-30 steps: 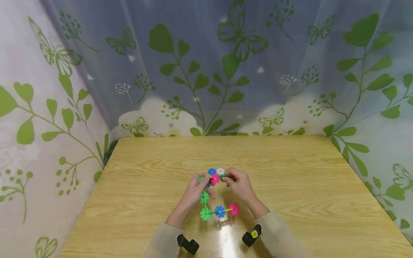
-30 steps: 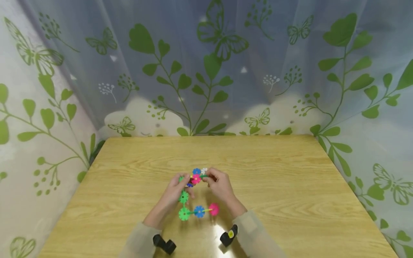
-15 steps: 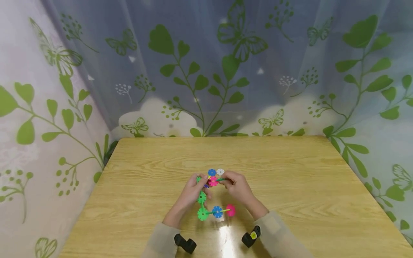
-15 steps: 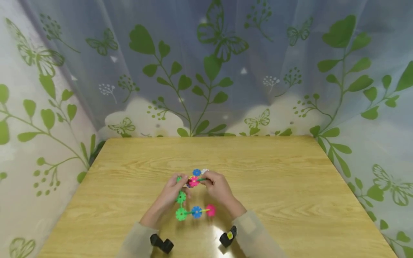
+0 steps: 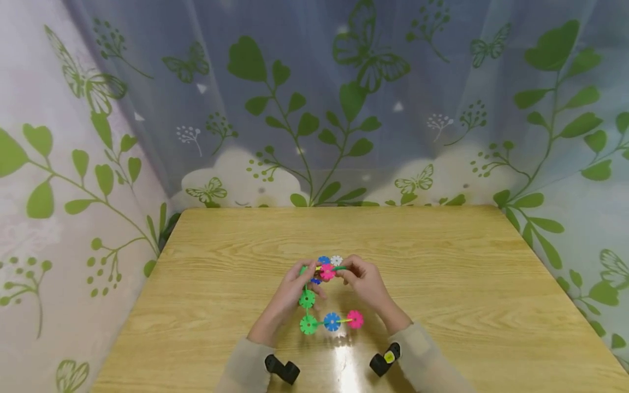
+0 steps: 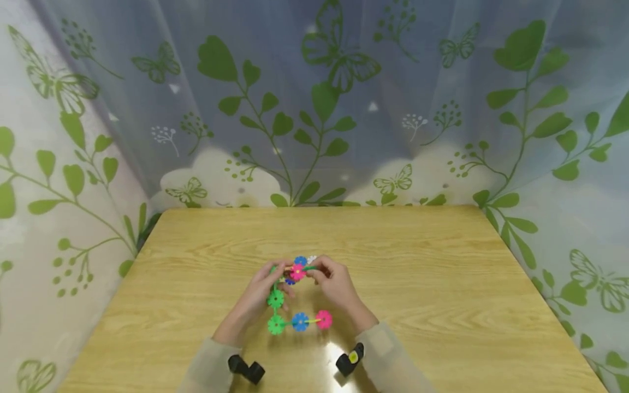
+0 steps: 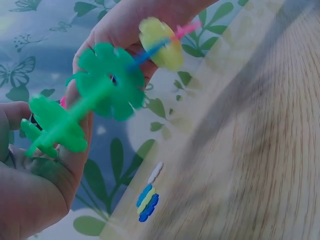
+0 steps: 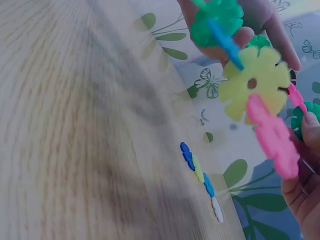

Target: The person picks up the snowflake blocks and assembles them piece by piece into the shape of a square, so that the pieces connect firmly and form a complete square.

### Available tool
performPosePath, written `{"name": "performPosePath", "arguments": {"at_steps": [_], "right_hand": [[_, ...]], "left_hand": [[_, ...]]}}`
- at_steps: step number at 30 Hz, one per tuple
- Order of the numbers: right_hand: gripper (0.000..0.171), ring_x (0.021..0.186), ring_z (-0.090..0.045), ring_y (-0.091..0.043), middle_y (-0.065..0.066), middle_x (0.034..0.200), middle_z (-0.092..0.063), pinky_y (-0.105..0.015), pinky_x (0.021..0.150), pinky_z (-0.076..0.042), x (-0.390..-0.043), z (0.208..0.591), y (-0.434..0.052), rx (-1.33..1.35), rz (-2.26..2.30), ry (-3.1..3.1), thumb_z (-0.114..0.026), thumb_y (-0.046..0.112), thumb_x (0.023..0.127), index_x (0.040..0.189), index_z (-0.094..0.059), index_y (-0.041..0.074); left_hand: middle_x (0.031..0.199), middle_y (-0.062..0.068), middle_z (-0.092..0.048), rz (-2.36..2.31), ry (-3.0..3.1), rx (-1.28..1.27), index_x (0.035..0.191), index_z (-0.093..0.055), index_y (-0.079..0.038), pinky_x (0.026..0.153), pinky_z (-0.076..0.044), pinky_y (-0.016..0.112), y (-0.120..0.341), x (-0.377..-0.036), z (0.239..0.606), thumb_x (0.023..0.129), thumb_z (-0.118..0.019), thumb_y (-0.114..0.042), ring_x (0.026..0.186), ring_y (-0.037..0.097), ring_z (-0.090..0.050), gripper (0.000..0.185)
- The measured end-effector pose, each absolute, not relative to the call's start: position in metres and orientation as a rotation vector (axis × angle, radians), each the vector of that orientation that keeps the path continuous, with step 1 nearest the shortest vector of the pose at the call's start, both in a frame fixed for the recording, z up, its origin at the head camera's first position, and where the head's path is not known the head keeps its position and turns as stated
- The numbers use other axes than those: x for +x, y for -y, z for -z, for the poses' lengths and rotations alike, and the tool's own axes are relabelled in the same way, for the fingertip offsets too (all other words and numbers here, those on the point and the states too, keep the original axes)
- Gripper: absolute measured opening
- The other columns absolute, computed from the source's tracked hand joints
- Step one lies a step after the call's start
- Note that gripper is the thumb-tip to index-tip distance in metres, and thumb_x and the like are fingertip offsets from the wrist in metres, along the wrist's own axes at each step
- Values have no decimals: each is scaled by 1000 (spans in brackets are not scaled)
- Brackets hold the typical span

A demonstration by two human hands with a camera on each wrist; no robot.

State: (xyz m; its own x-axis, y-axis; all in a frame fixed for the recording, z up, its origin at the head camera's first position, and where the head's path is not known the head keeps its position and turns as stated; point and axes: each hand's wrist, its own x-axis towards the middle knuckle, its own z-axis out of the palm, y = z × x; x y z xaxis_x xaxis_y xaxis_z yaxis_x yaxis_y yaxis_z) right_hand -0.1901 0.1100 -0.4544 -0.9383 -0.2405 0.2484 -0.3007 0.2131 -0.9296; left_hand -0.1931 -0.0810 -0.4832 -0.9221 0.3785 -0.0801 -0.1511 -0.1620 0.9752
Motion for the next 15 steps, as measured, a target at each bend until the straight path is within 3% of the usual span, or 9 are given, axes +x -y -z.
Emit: {"name": "performPosePath", "arguments": {"at_steps": [3, 6, 12, 15], "right_hand": [[6, 72, -51, -49, -9, 75, -60, -21, 53, -42, -190, 453, -111, 554, -1878, 2395, -58, -3, 89, 87, -61, -7], [6, 72, -50, -50, -13, 77, -61, -22, 55, -44, -191, 455, -113, 560, -1909, 2376, -57, -4, 89, 88, -60, -9], [6, 73, -50, -51, -24, 82, -62, -26, 57, -48, -191, 457, -115, 571, -1946, 2358, -56, -4, 90, 88, -60, -8], [5, 72, -50, -50, -27, 82, -61, -34, 58, -51, -191, 457, -115, 589, -1945, 2349, -57, -5, 89, 86, -60, -8]], "left_hand": [[107, 30, -54, -2160, -1746, 271, 127, -45, -5, 59, -55, 52, 81, -193, 482, 95, -47, -46, 70, 25, -64, 52], [110, 26, -53, -2177, -1725, 272, 130, -43, -3, 63, -52, 57, 81, -193, 481, 95, -49, -44, 70, 22, -65, 55], [110, 25, -53, -2198, -1717, 265, 128, -47, -8, 69, -48, 63, 83, -195, 483, 94, -52, -39, 74, 31, -65, 46], [110, 23, -55, -2185, -1745, 271, 128, -48, -8, 69, -49, 63, 83, -195, 482, 94, -54, -36, 77, 34, -65, 45]]}}
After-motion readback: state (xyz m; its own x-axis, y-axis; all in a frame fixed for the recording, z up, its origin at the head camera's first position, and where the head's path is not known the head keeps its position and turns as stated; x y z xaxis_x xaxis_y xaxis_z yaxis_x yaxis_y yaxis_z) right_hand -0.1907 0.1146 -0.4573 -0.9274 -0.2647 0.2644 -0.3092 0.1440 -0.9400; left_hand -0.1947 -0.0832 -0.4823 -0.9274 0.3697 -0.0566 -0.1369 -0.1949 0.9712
